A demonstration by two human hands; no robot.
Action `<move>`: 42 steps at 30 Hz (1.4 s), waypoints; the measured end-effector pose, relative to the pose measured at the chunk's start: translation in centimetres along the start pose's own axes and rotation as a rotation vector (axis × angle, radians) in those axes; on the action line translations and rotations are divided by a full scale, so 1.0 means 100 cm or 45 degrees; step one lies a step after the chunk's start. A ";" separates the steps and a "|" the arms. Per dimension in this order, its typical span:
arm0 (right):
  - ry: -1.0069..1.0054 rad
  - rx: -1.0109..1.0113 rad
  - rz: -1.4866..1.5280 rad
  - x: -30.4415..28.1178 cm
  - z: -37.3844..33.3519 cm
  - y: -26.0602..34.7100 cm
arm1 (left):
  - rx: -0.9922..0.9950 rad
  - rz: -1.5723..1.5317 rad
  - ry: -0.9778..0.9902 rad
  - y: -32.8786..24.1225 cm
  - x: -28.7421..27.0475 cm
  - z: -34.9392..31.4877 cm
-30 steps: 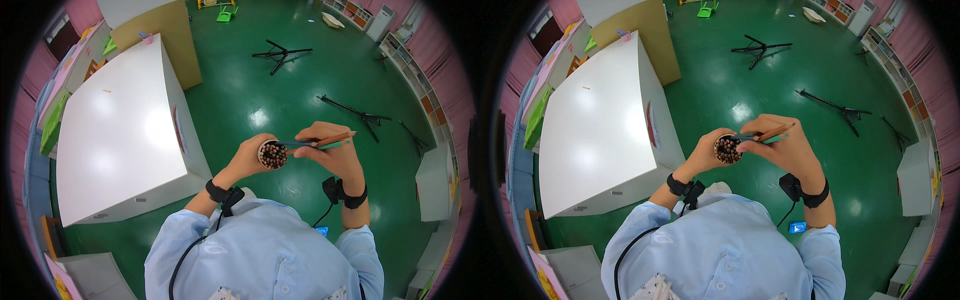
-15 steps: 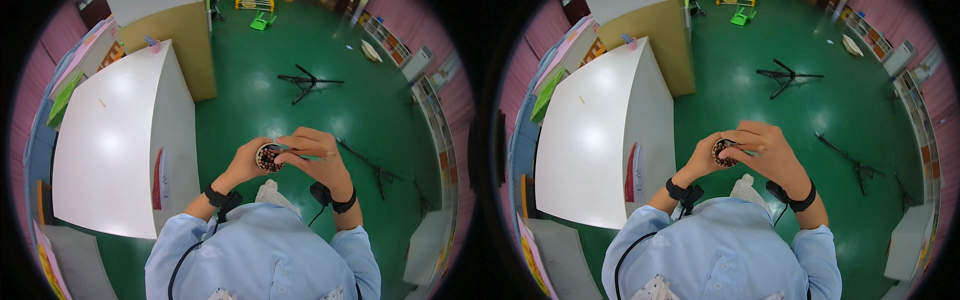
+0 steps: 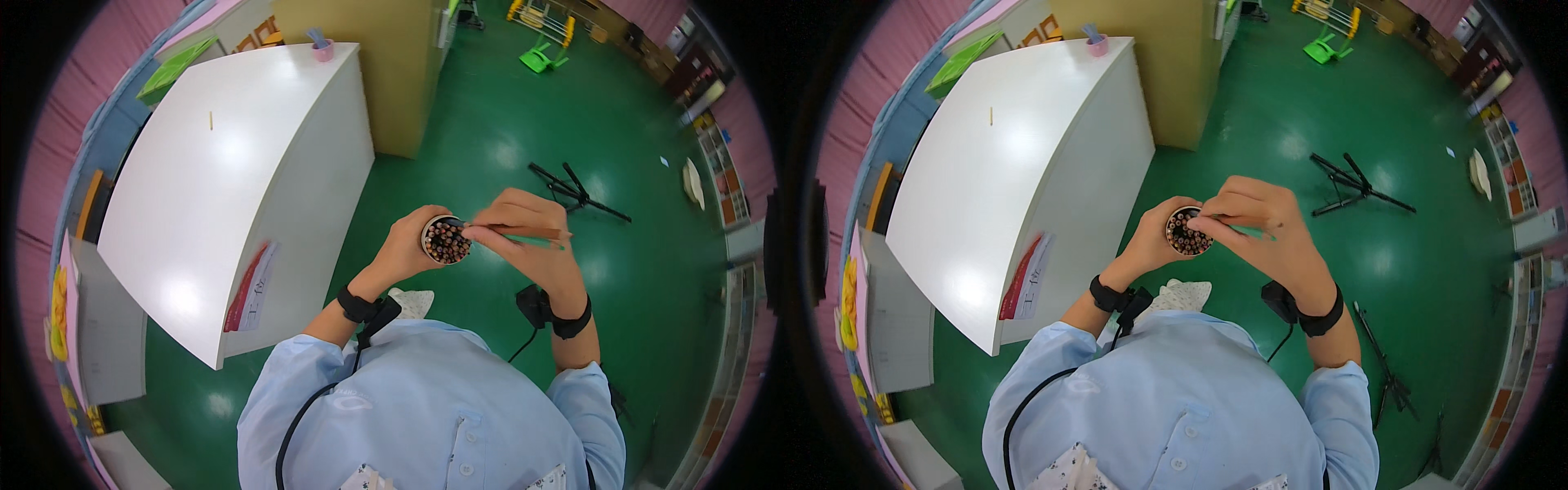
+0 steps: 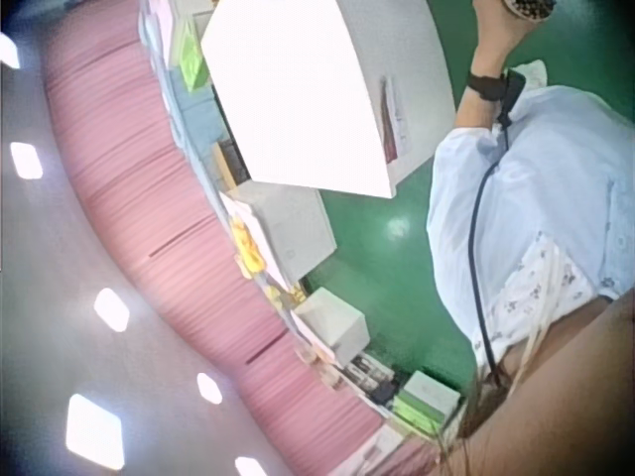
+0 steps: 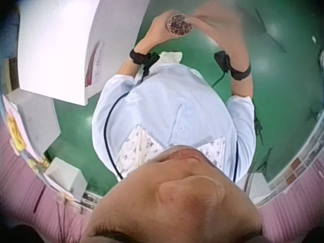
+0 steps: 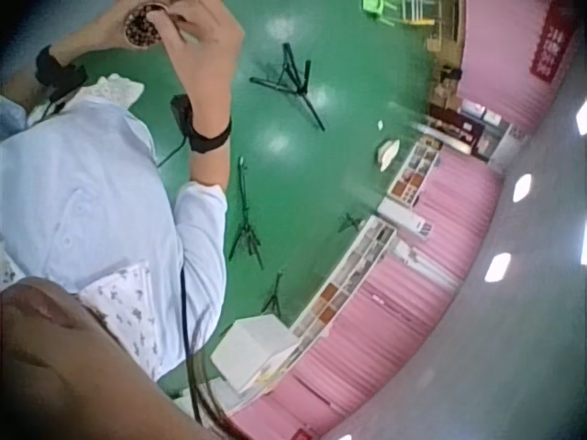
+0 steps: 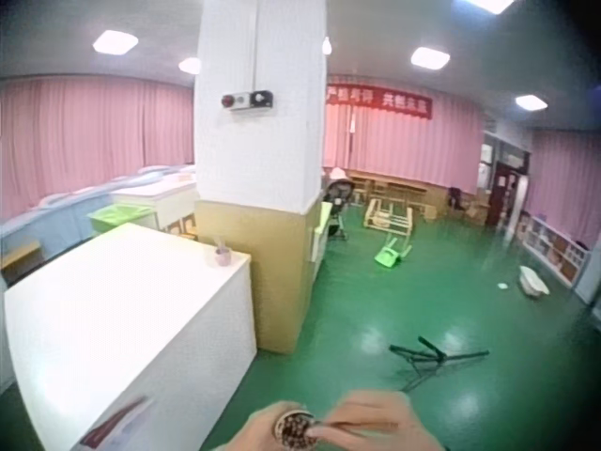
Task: The person picks up a toy block and puts it in a cardboard box, then gathers several toy spoons into a cup and moves to a table to place colored pencils into a container.
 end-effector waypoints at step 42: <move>0.433 -0.917 0.357 0.200 0.540 -0.221 | -0.251 0.480 -1.139 0.170 -0.343 0.309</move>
Point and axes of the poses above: each hand's wrist, its own z-axis towards the middle knuckle, its own x-axis out of the palm, y = z × x, the point moved 8 cm from there along z, towards the middle knuckle, and after that the axes turned 13 degrees about -z, right-handed, at the moved point
